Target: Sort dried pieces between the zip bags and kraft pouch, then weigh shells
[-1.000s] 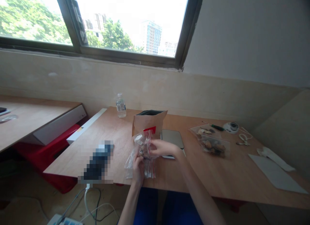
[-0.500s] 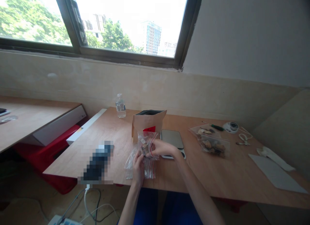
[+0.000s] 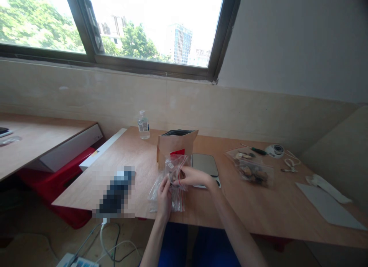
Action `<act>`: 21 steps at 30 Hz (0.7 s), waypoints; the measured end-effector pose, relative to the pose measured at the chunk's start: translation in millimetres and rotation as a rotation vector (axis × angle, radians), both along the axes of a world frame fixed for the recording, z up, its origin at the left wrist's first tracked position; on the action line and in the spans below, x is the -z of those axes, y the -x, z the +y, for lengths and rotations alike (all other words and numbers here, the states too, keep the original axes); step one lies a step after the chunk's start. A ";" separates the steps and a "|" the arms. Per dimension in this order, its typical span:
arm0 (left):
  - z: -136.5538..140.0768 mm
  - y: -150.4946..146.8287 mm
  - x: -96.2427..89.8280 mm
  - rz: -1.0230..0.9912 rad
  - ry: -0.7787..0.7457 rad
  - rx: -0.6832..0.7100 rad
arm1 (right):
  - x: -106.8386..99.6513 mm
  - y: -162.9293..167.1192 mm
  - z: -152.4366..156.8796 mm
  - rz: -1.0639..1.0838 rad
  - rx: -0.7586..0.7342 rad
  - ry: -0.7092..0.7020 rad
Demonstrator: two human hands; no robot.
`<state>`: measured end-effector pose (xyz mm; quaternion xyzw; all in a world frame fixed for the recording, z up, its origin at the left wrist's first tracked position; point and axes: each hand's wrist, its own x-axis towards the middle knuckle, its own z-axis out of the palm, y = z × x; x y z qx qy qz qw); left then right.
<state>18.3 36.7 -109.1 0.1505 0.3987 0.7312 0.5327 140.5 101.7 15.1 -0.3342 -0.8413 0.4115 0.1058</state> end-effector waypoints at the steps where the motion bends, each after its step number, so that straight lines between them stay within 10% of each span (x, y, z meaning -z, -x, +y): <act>1: -0.3 -0.2 -0.4 -0.002 -0.005 0.004 | 1.7 1.6 -0.8 0.001 -0.002 0.004; 13: -4.1 -1.1 -15.9 0.007 0.003 0.021 | -13.3 -2.9 -3.7 0.119 0.040 -0.088; 21: -1.7 -0.3 -13.4 0.024 0.082 -0.007 | -62.9 -24.7 4.0 0.438 0.142 -0.114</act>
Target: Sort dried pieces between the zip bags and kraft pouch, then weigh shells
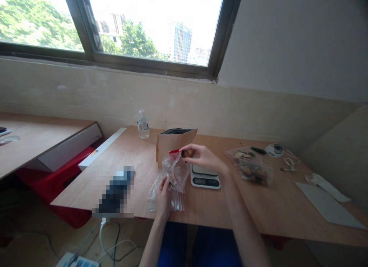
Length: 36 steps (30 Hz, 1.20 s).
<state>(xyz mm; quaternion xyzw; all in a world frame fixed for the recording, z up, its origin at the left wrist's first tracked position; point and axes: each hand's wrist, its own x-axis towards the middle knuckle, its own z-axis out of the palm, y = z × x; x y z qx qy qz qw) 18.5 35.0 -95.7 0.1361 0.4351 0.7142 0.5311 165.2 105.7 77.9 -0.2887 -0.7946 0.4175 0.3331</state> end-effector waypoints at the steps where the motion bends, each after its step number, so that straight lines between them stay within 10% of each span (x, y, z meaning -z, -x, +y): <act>1: -0.2 0.1 -0.4 0.003 0.003 0.001 | -8.6 0.1 4.4 0.103 0.049 -0.042; 7: -2.1 -0.2 -4.9 0.001 0.016 0.007 | -34.8 16.2 42.0 0.409 0.335 -0.367; 14: -3.4 -0.3 -7.4 0.017 -0.028 0.035 | 0.7 33.4 58.0 0.216 0.314 -0.496; 36: -1.5 0.7 -2.4 0.034 0.026 -0.002 | -2.9 41.2 25.3 0.091 0.323 -0.538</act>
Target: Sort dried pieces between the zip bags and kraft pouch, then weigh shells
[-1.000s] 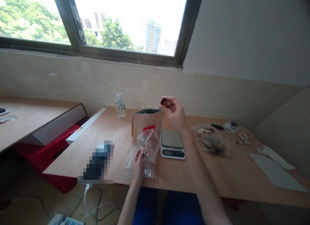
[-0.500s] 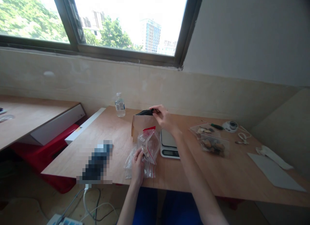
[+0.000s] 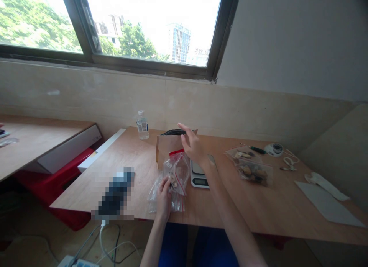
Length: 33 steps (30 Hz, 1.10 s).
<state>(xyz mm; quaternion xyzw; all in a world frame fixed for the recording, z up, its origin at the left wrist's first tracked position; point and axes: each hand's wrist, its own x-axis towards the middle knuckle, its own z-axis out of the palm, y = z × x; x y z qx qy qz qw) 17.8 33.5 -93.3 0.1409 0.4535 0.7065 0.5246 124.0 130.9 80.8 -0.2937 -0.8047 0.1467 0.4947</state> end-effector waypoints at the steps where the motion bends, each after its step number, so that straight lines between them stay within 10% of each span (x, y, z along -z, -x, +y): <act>1: -0.3 -0.1 -0.3 0.000 0.000 -0.001 | 0.5 -3.0 -6.3 0.066 0.023 -0.003; 7: -1.5 -0.6 -3.3 0.022 -0.018 0.018 | 21.5 -24.1 -36.4 0.280 0.071 0.288; 13: -2.1 -1.0 -0.7 0.053 -0.100 0.058 | 58.5 -28.6 -48.6 -0.038 -0.093 0.594; 33: -9.3 -3.5 -22.3 0.043 -0.126 0.125 | 67.3 -35.6 -65.3 -0.133 -0.352 0.757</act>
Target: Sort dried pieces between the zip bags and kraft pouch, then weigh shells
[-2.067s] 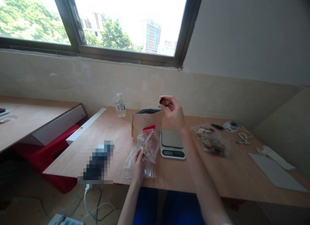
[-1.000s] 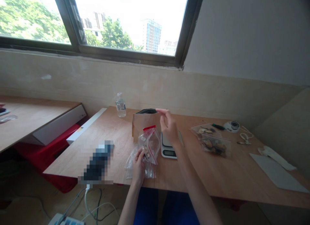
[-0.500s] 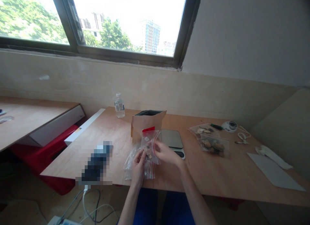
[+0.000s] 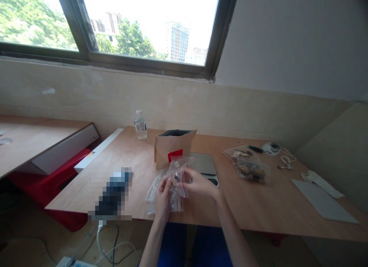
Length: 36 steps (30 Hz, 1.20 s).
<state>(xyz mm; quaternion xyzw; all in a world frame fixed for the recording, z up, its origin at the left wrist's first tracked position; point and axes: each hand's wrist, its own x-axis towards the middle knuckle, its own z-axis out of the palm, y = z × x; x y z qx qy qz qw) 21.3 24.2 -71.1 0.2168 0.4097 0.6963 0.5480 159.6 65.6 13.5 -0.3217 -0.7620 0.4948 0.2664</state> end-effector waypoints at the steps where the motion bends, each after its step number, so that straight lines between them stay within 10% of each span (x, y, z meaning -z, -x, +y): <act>1: 0.0 0.2 0.6 -0.024 0.007 -0.012 | 0.4 0.3 0.8 0.008 0.004 -0.002; 24: 1.7 1.8 20.7 0.070 -0.077 0.054 | 16.9 0.2 6.4 0.092 0.116 -0.031; 36: 2.9 1.9 17.2 -0.087 0.037 0.005 | -38.7 -28.7 32.2 0.240 0.459 -0.334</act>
